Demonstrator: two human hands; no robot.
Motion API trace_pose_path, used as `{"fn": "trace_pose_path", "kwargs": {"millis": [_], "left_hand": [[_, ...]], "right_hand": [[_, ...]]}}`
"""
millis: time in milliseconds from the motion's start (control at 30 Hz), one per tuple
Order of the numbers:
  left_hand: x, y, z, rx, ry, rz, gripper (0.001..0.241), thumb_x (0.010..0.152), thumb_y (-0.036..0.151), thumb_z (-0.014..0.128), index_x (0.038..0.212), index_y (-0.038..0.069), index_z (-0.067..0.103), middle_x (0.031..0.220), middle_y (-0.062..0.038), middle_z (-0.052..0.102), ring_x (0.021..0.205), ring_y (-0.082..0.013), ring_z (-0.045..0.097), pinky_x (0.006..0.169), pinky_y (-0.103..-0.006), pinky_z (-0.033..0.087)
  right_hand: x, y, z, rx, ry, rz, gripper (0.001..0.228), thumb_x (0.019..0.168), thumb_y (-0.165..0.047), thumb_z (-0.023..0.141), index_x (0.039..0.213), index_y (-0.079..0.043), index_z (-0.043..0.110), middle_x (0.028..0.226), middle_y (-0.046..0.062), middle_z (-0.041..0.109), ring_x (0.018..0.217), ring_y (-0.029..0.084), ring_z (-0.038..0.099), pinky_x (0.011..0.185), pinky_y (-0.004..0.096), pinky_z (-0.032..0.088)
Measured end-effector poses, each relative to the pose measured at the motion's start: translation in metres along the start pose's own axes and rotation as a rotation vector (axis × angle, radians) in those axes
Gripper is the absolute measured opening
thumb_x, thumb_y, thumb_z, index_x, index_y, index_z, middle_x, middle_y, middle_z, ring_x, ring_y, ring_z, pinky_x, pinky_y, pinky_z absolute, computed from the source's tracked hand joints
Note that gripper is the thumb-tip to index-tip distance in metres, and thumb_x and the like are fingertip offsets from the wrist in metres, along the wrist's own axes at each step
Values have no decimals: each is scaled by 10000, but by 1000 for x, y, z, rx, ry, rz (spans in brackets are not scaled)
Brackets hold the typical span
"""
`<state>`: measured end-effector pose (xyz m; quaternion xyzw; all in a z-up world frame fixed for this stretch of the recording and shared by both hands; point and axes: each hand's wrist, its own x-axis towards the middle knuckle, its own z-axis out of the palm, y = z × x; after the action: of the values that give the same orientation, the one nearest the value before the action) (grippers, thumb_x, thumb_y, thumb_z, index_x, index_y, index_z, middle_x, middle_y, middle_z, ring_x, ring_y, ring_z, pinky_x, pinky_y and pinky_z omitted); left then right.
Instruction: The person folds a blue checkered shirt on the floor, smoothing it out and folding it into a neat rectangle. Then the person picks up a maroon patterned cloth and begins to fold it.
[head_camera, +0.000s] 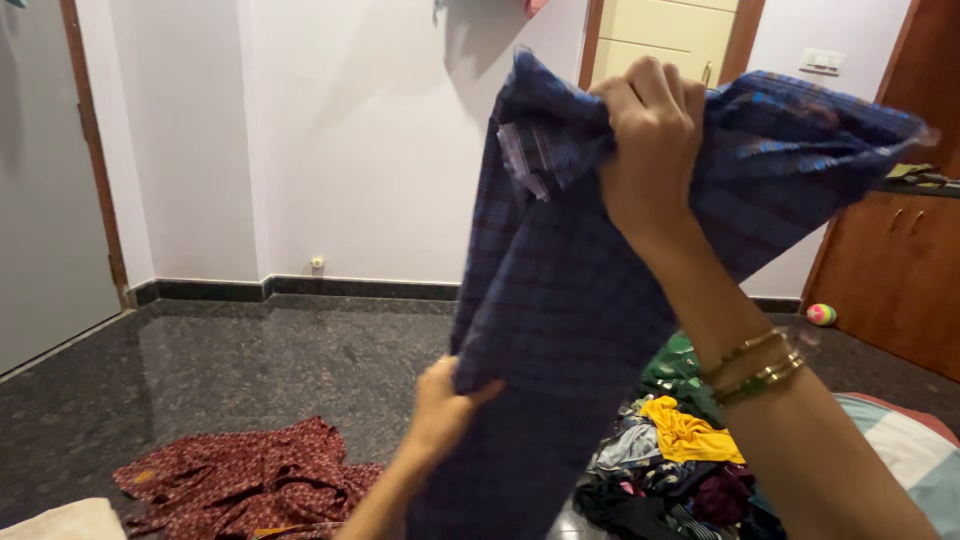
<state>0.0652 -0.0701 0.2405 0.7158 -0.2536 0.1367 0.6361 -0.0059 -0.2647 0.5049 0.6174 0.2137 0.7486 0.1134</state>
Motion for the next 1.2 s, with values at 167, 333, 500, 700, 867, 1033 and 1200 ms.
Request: {"fn": "trace_pose_path", "kwargs": {"millis": [167, 333, 500, 700, 867, 1033, 1200], "left_hand": [[6, 17, -54, -370, -345, -72, 417, 759, 40, 795, 1164, -19, 715, 1064, -115, 796, 935, -193, 755, 876, -340, 612], [7, 19, -52, -488, -455, -54, 509, 738, -39, 794, 1223, 7, 647, 1088, -80, 756, 956, -139, 717, 881, -307, 591], [16, 5, -32, -707, -199, -139, 357, 792, -11, 779, 1127, 8, 657, 993, -95, 761, 866, -167, 736, 816, -323, 610], [38, -6, -32, -718, -175, -96, 218, 865, -6, 764, 1051, -6, 651, 958, -97, 751, 829, -161, 737, 775, -325, 612], [57, 20, -45, -800, -218, -78, 238, 877, 44, 732, 1099, 3, 656, 967, -109, 752, 813, -183, 743, 743, -350, 633], [69, 80, -105, -812, -274, -20, 349, 969, 243, 642, 1168, -43, 664, 1013, -140, 757, 868, -194, 752, 775, -329, 640], [82, 99, -150, -576, -262, 146, 294, 924, 155, 661, 1191, 35, 640, 1075, -113, 762, 953, -181, 756, 837, -334, 640]], "right_hand": [[-23, 27, -10, 107, 20, -94, 264, 963, -112, 757, 1195, -55, 644, 1094, 140, 546, 1089, 350, 552, 956, 464, 394], [-54, 53, 49, -531, -509, -180, 995, 502, -365, 819, 1409, -129, 484, 1439, 233, 451, 1350, 471, 389, 1089, 726, 303], [-206, 32, 33, -90, -1012, 568, 393, 921, -345, 744, 1195, -73, 677, 1202, 193, 687, 1103, 366, 678, 897, 503, 555], [-409, -71, -24, 981, -1972, 1043, 339, 964, -330, 651, 1024, -34, 806, 940, 79, 799, 787, 181, 742, 721, 332, 613], [-383, -141, 11, 1634, -1040, 1476, 638, 939, -329, 645, 1506, -123, 438, 1530, 32, 523, 1362, 163, 528, 1123, 354, 450], [-264, -93, 32, 2042, -234, 1705, 1060, 784, -851, 399, 1480, -57, 491, 1421, 147, 608, 1249, 332, 599, 1046, 503, 480], [-184, -41, 26, 1760, -56, 1255, 737, 828, -397, 778, 1408, -18, 527, 1287, 116, 664, 1167, 285, 638, 1066, 475, 491]]}}
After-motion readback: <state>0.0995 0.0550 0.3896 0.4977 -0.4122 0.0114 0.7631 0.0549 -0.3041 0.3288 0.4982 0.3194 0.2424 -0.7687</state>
